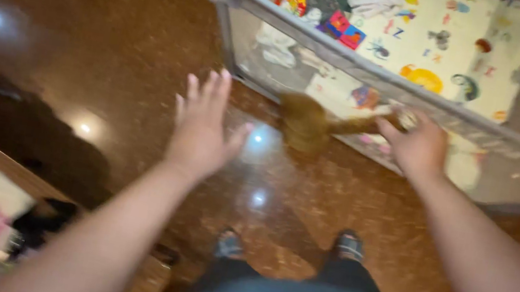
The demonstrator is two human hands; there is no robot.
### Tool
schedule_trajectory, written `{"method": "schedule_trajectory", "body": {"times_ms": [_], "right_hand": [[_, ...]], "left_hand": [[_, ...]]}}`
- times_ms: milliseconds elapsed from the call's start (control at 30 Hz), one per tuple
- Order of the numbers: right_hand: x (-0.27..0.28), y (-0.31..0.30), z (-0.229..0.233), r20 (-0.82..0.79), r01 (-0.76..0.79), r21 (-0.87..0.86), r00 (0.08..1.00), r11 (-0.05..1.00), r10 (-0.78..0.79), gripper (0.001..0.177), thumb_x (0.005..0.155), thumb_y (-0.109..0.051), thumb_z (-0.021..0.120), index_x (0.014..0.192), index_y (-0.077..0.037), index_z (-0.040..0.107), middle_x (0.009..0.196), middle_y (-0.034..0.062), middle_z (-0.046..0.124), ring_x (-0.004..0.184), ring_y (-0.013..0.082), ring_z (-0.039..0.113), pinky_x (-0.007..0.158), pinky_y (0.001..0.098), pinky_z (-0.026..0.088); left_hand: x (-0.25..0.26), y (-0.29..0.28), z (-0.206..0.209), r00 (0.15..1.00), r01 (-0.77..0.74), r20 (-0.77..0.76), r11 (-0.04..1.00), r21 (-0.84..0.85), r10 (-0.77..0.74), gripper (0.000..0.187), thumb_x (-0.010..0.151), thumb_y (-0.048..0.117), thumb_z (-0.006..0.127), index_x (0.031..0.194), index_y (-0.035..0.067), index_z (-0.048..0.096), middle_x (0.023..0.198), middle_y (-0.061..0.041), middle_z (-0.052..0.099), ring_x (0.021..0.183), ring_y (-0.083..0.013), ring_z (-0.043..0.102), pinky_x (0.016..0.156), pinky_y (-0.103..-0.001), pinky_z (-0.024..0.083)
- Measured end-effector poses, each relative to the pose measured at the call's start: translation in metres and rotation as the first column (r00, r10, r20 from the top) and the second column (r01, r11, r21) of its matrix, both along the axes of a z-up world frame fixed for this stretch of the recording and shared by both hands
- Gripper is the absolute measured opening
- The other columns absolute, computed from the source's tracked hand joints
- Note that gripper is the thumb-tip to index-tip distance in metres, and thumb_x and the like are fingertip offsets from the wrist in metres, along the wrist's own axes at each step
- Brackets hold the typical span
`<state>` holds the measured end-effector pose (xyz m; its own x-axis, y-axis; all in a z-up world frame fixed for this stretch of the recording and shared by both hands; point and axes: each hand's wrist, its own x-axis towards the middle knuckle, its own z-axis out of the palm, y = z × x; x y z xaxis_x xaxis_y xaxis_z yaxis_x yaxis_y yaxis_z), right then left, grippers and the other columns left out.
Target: The person sweeps the floor using a short-handled broom, moving across different areas of the room including near a playpen, a couch, and a fan.
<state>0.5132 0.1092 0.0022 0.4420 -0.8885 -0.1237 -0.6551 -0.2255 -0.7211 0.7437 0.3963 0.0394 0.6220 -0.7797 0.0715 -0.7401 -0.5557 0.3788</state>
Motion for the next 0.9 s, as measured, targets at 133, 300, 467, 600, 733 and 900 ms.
{"method": "schedule_trajectory", "body": {"times_ms": [133, 300, 467, 600, 733, 900], "right_hand": [[-0.033, 0.027, -0.018, -0.195, -0.072, -0.318, 0.981, 0.945, 0.009, 0.041, 0.089, -0.038, 0.085, 0.123, -0.017, 0.076, 0.097, 0.0161, 0.077, 0.086, 0.0287, 0.073, 0.08, 0.0417, 0.056], [-0.067, 0.055, -0.041, -0.217, 0.164, -0.378, 0.941, 0.911, -0.259, 0.035, 0.091, -0.041, 0.084, 0.119, -0.02, 0.078, 0.108, 0.0147, 0.076, 0.103, 0.035, 0.07, 0.095, 0.0473, 0.049], [-0.077, 0.061, -0.073, -0.221, 0.35, -0.402, 0.86, 0.846, -0.461, 0.049, 0.087, -0.043, 0.086, 0.124, -0.014, 0.072, 0.111, 0.0185, 0.074, 0.105, 0.0396, 0.068, 0.098, 0.0533, 0.045], [-0.052, 0.07, -0.109, -0.308, 0.422, -0.305, 0.804, 0.853, -0.508, 0.06, 0.085, -0.051, 0.083, 0.127, -0.012, 0.068, 0.118, 0.0212, 0.07, 0.107, 0.0404, 0.066, 0.097, 0.0526, 0.046], [0.003, 0.1, -0.144, -0.344, 0.279, -0.306, 0.859, 0.91, -0.379, 0.058, 0.079, -0.049, 0.084, 0.126, -0.018, 0.069, 0.113, 0.0171, 0.072, 0.106, 0.0395, 0.067, 0.095, 0.059, 0.043], [0.073, 0.155, -0.171, -0.083, 0.269, 0.003, 0.96, 0.963, -0.268, 0.039, 0.083, -0.037, 0.084, 0.117, -0.02, 0.073, 0.108, 0.0092, 0.076, 0.099, 0.0251, 0.073, 0.089, 0.039, 0.055]], "left_hand": [[0.015, 0.027, -0.012, 0.997, 0.013, -0.079, 0.995, 0.095, -0.005, 0.103, 0.087, 0.053, 0.069, 0.162, 0.012, 0.012, 0.167, -0.019, 0.019, 0.154, -0.0454, 0.008, 0.121, -0.062, 0.01], [0.008, 0.052, -0.03, 0.99, 0.042, -0.133, 0.998, 0.037, -0.037, 0.101, 0.089, 0.052, 0.068, 0.163, 0.011, 0.012, 0.167, -0.02, 0.02, 0.155, -0.0457, 0.007, 0.122, -0.061, 0.009], [0.006, 0.066, -0.033, 0.987, 0.088, -0.148, 0.989, 0.119, -0.07, 0.1, 0.091, 0.056, 0.065, 0.162, 0.011, 0.01, 0.166, -0.021, 0.017, 0.154, -0.0455, 0.004, 0.121, -0.061, 0.007], [0.009, 0.077, -0.038, 0.988, 0.094, -0.134, 0.992, 0.081, -0.083, 0.1, 0.091, 0.054, 0.065, 0.161, 0.008, 0.01, 0.166, -0.023, 0.017, 0.153, -0.0458, 0.004, 0.12, -0.061, 0.007], [0.005, 0.087, -0.043, 0.987, 0.066, -0.148, 0.996, 0.052, -0.058, 0.097, 0.093, 0.051, 0.065, 0.162, 0.009, 0.013, 0.167, -0.022, 0.02, 0.155, -0.045, 0.007, 0.123, -0.06, 0.009], [0.004, 0.097, -0.047, 0.984, 0.041, -0.175, 0.993, 0.108, -0.022, 0.097, 0.091, 0.05, 0.066, 0.161, 0.009, 0.012, 0.166, -0.022, 0.018, 0.154, -0.0451, 0.005, 0.12, -0.06, 0.008]]}}
